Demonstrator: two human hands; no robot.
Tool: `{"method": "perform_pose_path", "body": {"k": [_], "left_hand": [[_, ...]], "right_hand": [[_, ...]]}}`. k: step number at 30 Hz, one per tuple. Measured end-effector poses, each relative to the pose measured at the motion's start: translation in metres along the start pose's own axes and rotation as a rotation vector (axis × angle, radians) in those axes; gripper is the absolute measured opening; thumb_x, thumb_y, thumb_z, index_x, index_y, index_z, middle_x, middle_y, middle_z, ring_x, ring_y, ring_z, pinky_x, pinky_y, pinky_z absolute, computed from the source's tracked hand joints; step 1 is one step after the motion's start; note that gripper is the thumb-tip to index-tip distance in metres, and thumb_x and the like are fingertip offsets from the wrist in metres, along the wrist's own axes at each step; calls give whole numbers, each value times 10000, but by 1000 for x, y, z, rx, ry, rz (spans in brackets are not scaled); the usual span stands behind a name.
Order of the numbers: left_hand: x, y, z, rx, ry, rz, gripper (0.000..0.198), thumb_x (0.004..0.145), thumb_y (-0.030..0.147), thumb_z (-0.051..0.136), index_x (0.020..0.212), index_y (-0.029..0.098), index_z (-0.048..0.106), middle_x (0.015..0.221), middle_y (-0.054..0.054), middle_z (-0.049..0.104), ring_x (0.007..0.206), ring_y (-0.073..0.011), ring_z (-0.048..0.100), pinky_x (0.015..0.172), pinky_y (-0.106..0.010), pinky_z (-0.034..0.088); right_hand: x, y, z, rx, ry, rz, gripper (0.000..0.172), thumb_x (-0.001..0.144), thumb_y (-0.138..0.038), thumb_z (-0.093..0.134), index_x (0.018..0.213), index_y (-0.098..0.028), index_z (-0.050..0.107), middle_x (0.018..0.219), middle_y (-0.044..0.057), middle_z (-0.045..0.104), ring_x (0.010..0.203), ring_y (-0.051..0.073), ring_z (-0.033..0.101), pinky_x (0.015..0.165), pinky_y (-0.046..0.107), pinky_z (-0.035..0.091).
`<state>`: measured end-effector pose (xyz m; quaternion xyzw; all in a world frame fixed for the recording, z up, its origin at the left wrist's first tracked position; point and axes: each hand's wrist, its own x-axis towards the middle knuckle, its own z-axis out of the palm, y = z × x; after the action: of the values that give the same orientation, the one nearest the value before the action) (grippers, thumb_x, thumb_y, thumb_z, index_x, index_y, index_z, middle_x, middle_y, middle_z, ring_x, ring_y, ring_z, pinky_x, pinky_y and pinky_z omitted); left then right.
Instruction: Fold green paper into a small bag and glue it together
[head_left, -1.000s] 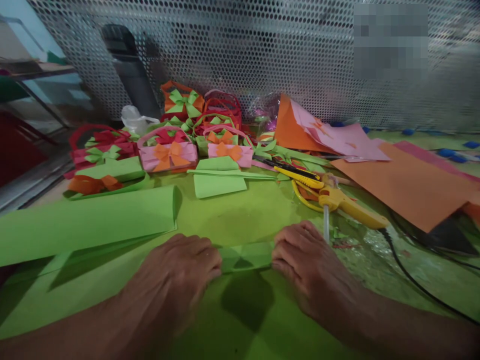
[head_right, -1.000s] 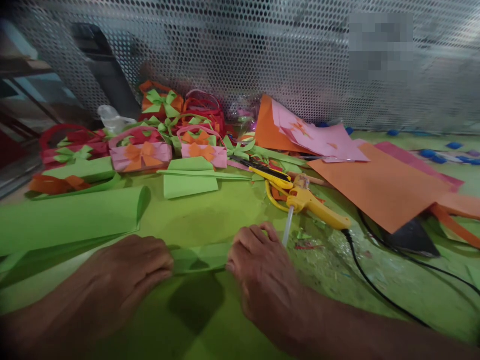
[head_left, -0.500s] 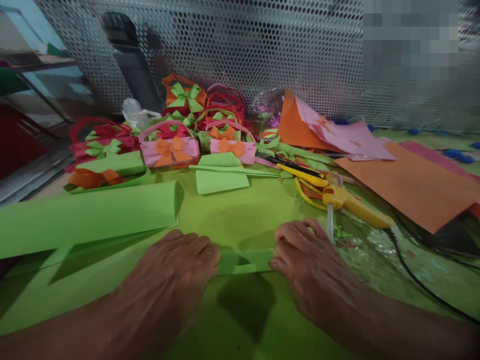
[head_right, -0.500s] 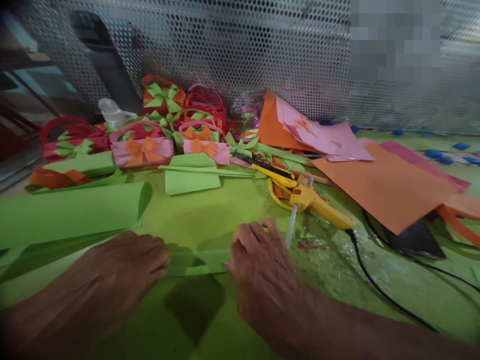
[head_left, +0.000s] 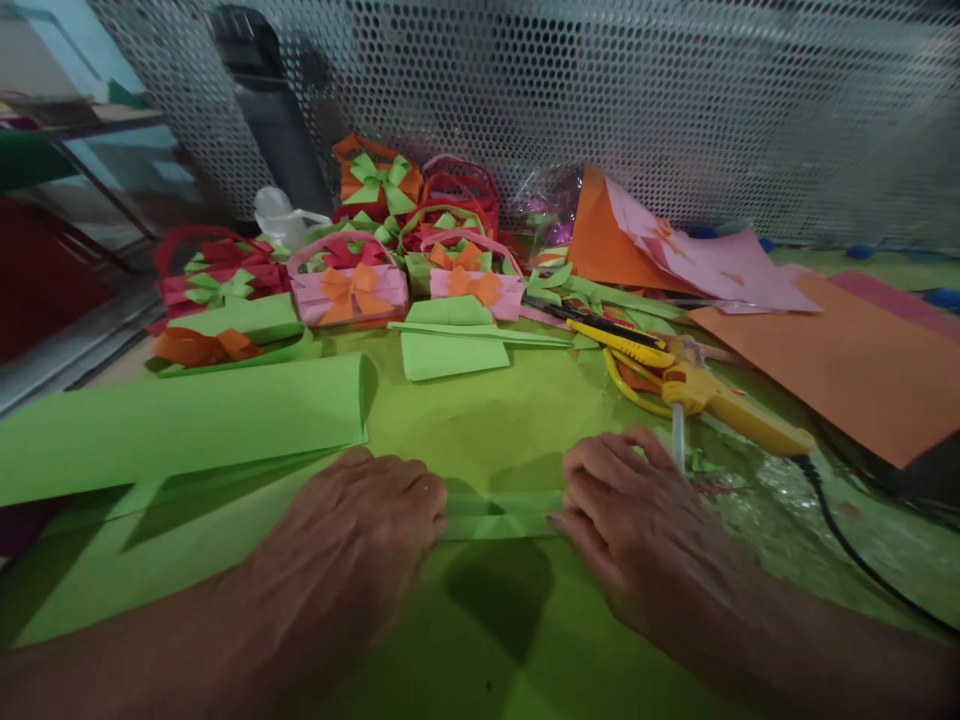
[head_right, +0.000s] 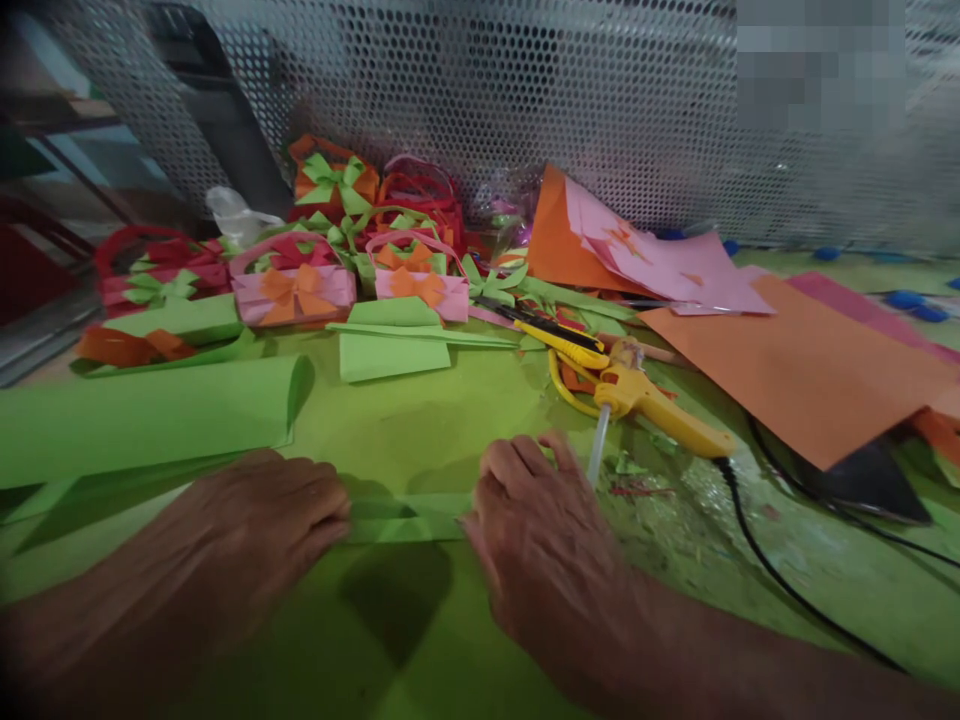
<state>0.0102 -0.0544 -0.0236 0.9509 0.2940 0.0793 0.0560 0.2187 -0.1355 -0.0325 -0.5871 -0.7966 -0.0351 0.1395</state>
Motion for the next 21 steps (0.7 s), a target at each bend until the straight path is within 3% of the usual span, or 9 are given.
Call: {"method": "perform_pose_path", "body": {"k": [3,5,12,18,21], "left_hand": [[0,-1,-3,25,-113,15,317,843,189,325,603,185,531,553,-1,511,498,-146,439,532,-314,294],[1,-2,-4,32,-126,9,286,838,157,345,605,187,509,561,-4,514,512,-166,451,550,-321,294],[9,3,-16,28,-290,-51,245,839,175,413,631,182,543,592,-11,561,536,-191,504,546,-307,300],[7,1,-15,10,-219,-51,226,826,194,460,611,183,532,573,0,558,527,-177,504,536,-287,287],[3,-3,-9,7,-121,-8,216,813,174,440,609,190,507,522,17,513,473,-159,447,520,-283,246]], "right_hand": [[0,0,0,21,-10,15,173,790,-133,495,623,-176,513,692,29,521,692,186,441,708,385,303],[0,0,0,18,-20,19,174,773,-116,501,612,-182,507,685,26,521,682,182,434,696,377,298],[0,3,0,28,-51,27,184,814,-155,477,632,-186,487,709,33,530,693,183,455,707,380,316],[0,7,0,23,-82,13,136,822,-208,507,688,-190,503,737,29,540,720,193,489,723,390,324],[-1,8,0,50,-91,25,152,824,-213,516,674,-191,502,741,25,534,724,193,495,715,391,322]]}}
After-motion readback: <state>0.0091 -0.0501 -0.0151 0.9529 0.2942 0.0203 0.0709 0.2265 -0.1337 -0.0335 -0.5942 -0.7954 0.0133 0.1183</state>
